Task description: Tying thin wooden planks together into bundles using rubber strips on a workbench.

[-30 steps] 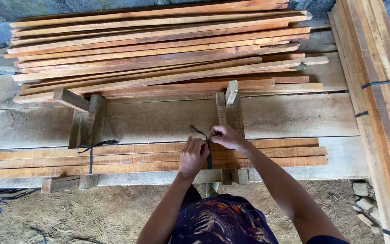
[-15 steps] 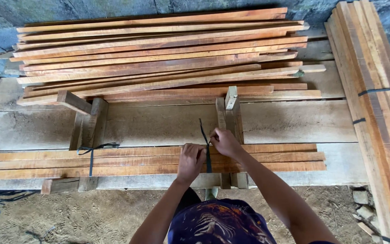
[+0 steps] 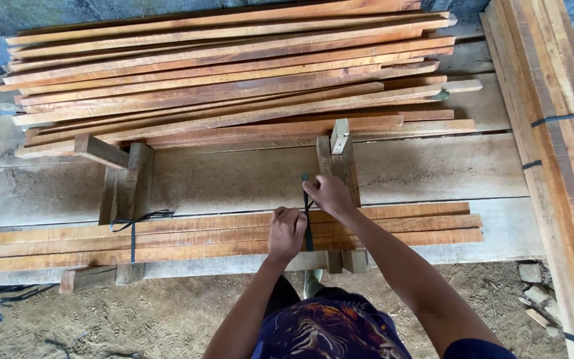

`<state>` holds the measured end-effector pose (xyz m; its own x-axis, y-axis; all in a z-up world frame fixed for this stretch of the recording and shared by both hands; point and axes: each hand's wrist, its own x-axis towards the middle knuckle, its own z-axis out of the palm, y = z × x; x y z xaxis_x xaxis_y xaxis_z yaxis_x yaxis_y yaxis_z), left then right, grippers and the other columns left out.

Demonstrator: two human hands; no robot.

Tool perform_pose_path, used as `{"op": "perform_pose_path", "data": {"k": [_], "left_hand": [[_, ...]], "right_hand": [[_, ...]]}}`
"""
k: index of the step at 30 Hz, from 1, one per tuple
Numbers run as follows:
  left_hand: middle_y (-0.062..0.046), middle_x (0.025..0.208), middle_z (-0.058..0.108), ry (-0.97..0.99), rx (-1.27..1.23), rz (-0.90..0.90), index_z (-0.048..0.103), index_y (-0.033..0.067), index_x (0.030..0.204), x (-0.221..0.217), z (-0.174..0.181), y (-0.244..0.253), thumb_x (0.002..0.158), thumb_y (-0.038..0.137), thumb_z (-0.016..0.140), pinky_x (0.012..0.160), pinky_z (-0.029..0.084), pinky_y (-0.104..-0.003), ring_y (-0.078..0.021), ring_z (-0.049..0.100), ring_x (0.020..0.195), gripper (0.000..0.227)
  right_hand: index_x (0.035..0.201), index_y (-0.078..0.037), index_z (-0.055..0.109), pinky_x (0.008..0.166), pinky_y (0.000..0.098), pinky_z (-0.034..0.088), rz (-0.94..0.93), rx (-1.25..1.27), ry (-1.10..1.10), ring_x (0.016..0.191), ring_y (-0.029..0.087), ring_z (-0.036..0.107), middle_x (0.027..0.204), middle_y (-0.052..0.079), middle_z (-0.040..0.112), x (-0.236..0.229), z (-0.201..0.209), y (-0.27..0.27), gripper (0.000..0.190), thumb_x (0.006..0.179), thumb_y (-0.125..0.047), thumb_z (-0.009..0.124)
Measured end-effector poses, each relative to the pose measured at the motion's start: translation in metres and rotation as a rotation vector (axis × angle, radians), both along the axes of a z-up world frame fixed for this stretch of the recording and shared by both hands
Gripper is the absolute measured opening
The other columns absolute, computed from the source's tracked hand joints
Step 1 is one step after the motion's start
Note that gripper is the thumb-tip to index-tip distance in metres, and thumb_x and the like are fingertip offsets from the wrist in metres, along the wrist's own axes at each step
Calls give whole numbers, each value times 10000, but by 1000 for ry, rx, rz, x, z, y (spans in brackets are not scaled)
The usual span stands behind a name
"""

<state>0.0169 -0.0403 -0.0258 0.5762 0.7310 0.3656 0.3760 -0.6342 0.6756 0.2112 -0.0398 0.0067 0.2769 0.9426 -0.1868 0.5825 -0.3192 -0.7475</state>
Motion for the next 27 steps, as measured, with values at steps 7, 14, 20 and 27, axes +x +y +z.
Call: {"op": "perform_pose_path", "data": {"k": [7,14,20,27], "left_hand": [[-108,623,536,-97,-18,-26,537,129,728,-4,23,-3,990,176,575,941,486,-437,-343,656,746,270],[-80,618,459,-163,-159,-116,513,133,726,-5,42,-4,995,161,548,694,506,-408,-360,560,628,272],[-70,639,435,-144,-169,-139,495,129,724,-7,35,-4,1009,159,538,603,480,-395,-353,525,613,290],[-67,658,414,-143,-143,-161,473,126,743,-7,51,-3,1037,156,517,537,458,-392,-345,500,595,298]], "right_hand": [[885,-50,663,784,591,560,211,-156,-370,931,461,737,900,258,730,-11,-21,45,454,998,-466,522],[833,-84,674,742,545,575,316,-187,-423,816,406,736,784,161,717,-4,-57,53,388,964,-377,456],[778,-76,684,687,496,593,355,-178,-482,738,377,724,718,134,687,-11,-62,56,283,917,-265,525],[849,-37,728,759,533,605,319,-267,-483,885,413,751,845,185,744,-13,-54,55,257,831,-241,573]]}}
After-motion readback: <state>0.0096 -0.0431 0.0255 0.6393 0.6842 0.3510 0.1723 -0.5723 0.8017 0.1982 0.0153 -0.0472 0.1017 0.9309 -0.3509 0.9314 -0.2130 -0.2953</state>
